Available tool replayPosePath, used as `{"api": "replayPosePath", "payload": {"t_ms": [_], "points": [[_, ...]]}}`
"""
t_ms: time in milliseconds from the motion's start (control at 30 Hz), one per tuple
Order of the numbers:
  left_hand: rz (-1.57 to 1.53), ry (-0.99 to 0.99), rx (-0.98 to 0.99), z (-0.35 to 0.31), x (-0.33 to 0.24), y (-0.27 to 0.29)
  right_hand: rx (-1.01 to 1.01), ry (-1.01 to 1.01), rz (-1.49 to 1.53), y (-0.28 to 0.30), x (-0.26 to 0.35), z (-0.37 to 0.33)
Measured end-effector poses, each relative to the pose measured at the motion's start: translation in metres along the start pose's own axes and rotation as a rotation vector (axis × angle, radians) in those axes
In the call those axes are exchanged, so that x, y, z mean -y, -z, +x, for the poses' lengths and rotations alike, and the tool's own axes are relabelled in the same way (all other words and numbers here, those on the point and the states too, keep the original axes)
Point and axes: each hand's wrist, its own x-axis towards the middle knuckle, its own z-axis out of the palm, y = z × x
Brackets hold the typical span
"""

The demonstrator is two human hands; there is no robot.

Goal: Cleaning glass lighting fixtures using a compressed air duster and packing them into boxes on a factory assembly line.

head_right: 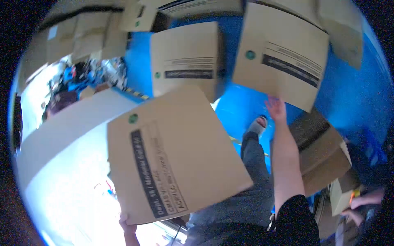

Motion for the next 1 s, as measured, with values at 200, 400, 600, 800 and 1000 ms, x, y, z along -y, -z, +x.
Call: {"api": "replayPosePath", "payload": {"t_ms": [200,400,600,800,1000], "points": [[-0.793,0.297,-0.335,-0.040,0.065,-0.033,0.007,0.170,-0.208,-0.062,0.012,-0.027],[-1.175,0.224,-0.604,-0.063,0.091,-0.060,0.082,0.454,-0.502,-0.111,0.106,-0.066],[-0.865,0.223,-0.595,-0.172,0.150,-0.002,0.091,0.394,-0.680,-0.120,0.024,-0.156],[-0.600,0.316,-0.529,-0.277,0.169,-0.028,0.067,0.329,-0.946,-0.203,-0.118,-0.263],[-0.358,0.142,-0.512,-0.303,0.182,-0.036,0.188,0.271,-1.230,-0.275,-0.169,-0.276]]}}
